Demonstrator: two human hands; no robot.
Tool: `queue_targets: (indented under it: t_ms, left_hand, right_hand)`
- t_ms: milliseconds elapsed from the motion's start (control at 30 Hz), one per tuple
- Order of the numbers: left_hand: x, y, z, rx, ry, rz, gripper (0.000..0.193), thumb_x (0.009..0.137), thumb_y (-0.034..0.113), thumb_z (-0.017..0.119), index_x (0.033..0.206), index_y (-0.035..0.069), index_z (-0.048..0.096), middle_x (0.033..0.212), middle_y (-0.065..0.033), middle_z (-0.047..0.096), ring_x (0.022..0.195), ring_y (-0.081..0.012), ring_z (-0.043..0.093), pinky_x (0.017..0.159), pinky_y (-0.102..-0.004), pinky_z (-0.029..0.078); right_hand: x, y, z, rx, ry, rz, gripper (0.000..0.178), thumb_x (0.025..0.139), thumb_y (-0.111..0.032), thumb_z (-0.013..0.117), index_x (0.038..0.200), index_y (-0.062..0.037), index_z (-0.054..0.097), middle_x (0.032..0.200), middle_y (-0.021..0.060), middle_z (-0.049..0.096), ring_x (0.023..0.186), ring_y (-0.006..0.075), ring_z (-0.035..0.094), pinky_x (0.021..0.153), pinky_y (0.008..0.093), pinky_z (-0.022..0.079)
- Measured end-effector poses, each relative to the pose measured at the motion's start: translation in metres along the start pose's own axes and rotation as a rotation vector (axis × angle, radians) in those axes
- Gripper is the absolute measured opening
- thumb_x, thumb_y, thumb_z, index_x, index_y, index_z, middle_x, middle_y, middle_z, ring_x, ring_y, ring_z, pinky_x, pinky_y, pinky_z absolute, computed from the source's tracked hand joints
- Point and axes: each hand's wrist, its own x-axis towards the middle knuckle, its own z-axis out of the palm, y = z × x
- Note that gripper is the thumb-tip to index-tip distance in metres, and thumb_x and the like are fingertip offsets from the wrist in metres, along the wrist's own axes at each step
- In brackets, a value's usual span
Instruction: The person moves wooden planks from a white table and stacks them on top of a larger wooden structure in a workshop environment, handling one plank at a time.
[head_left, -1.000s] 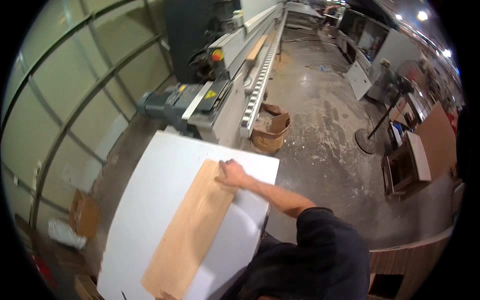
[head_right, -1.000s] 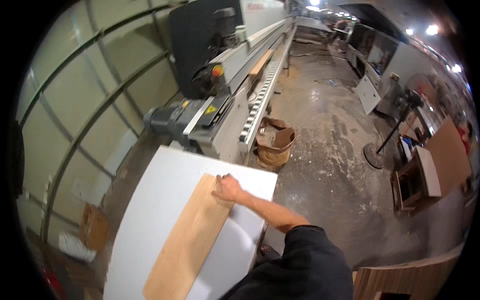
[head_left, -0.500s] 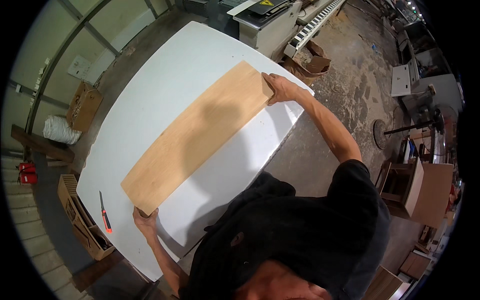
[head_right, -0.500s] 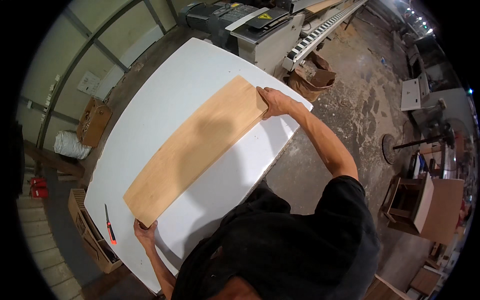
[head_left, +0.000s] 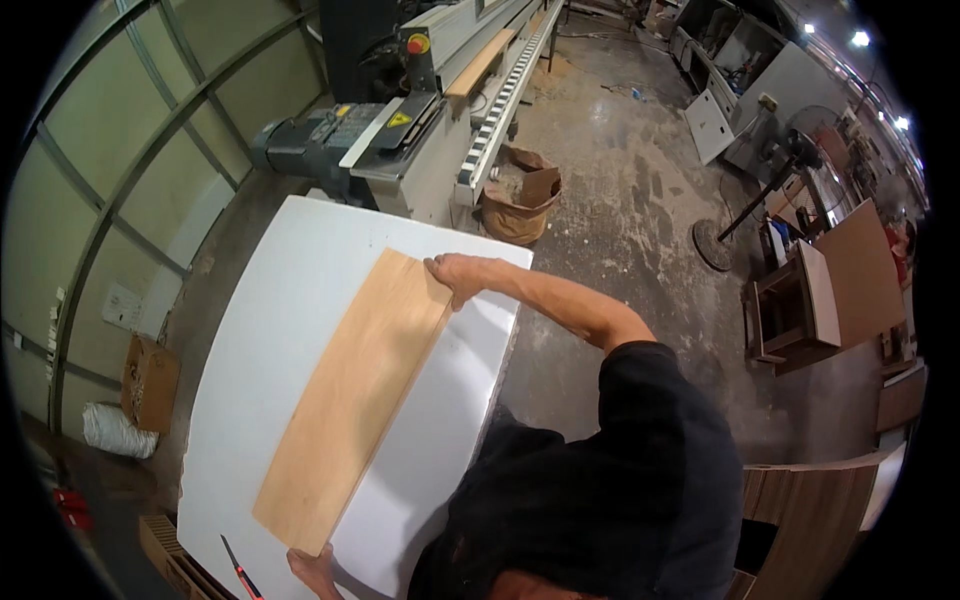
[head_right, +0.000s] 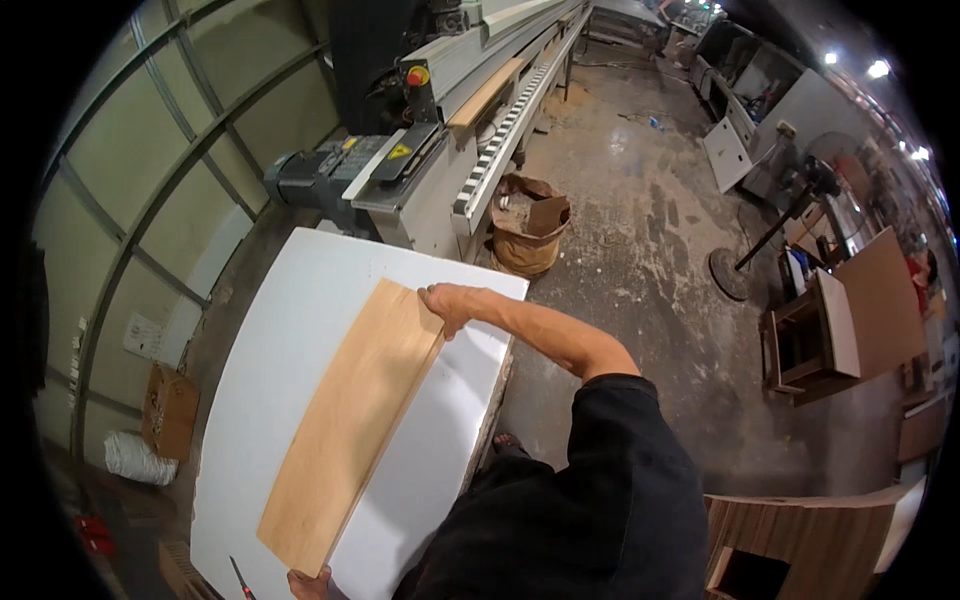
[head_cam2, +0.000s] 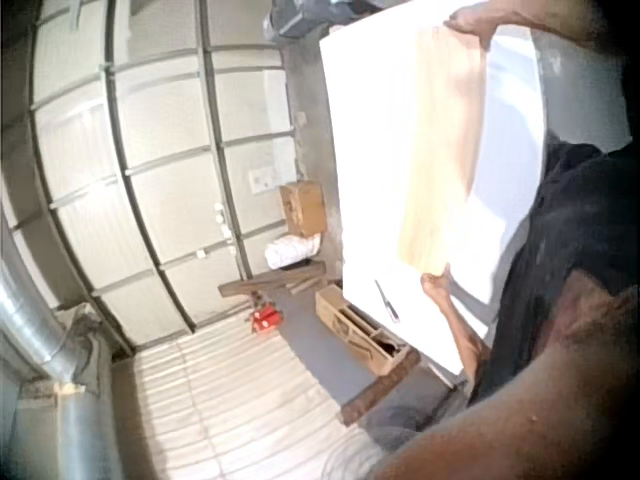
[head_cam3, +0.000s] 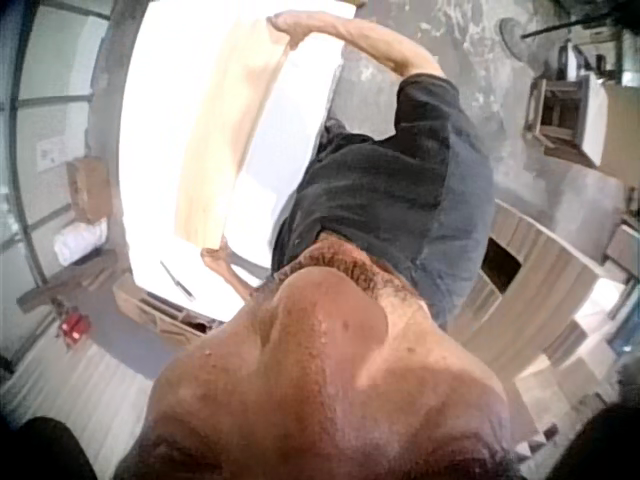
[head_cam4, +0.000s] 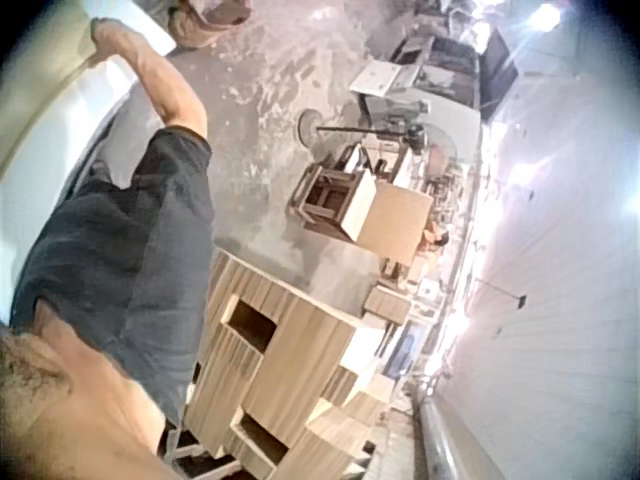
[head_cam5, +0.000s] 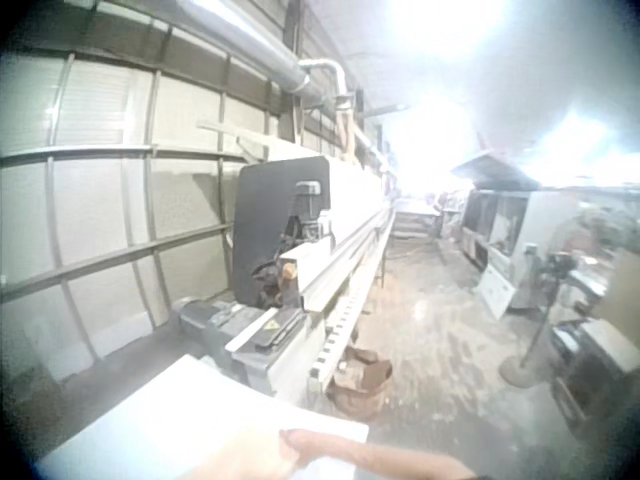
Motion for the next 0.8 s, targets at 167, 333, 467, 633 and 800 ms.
queue_targets:
  t_ms: [167,333,467,633,800]
  left_hand:
    - [0.015,0.022,-0.027,0.438,-0.492,-0.152,0.041,0.073,0.022,0.077,0.096,-0.008,0.062,0.098,-0.0243,0.060,0.085,-0.0257,0.057,0.073,-0.0379,0.048]
    - [-0.016,-0.021,-0.045,-0.676,-0.417,-0.178,0.046,0.078,0.011,0.069,0.115,-0.011,0.051,0.107,-0.0183,0.051,0.093,-0.0232,0.050,0.080,-0.0401,0.046]
    - [-0.015,-0.037,-0.035,-0.700,-0.304,-0.541,0.043,0.082,0.004,0.060,0.120,-0.011,0.046,0.101,-0.0135,0.051,0.086,-0.0210,0.050,0.079,-0.0359,0.046]
    - [-0.015,-0.020,-0.034,-0.943,-0.194,-0.508,0.037,0.074,0.004,0.068,0.104,-0.011,0.051,0.087,-0.0091,0.056,0.077,-0.0181,0.053,0.070,-0.0313,0.047]
    - [-0.027,-0.040,-0.012,-1.040,0.094,-0.483,0.025,0.077,0.003,0.060,0.098,-0.007,0.052,0.081,-0.0039,0.057,0.066,-0.0143,0.052,0.060,-0.0261,0.041]
  right_hand:
    - [0.002,0.000,-0.001,0.023,-0.063,0.054,0.091,0.057,-0.021,0.080,0.124,0.0168,0.032,0.102,0.0301,0.056,0.102,0.0392,0.055,0.087,0.0377,0.046]
    - [0.001,0.007,0.008,0.211,-0.051,0.078,0.072,0.064,-0.019,0.066,0.122,0.0120,0.038,0.102,0.0285,0.058,0.101,0.0384,0.057,0.085,0.0399,0.047]
    - [-0.011,0.007,0.002,0.374,-0.048,0.077,0.064,0.066,-0.023,0.058,0.121,0.0074,0.045,0.103,0.0275,0.060,0.100,0.0368,0.057,0.085,0.0408,0.046]
    - [-0.016,0.023,0.013,0.511,0.117,0.068,0.058,0.072,-0.035,0.057,0.121,-0.0036,0.055,0.100,0.0196,0.065,0.095,0.0328,0.060,0.082,0.0407,0.045]
    - [-0.013,0.020,-0.007,0.477,0.083,0.145,0.049,0.090,-0.044,0.046,0.112,-0.0042,0.062,0.098,0.0196,0.065,0.095,0.0317,0.061,0.087,0.0369,0.046]
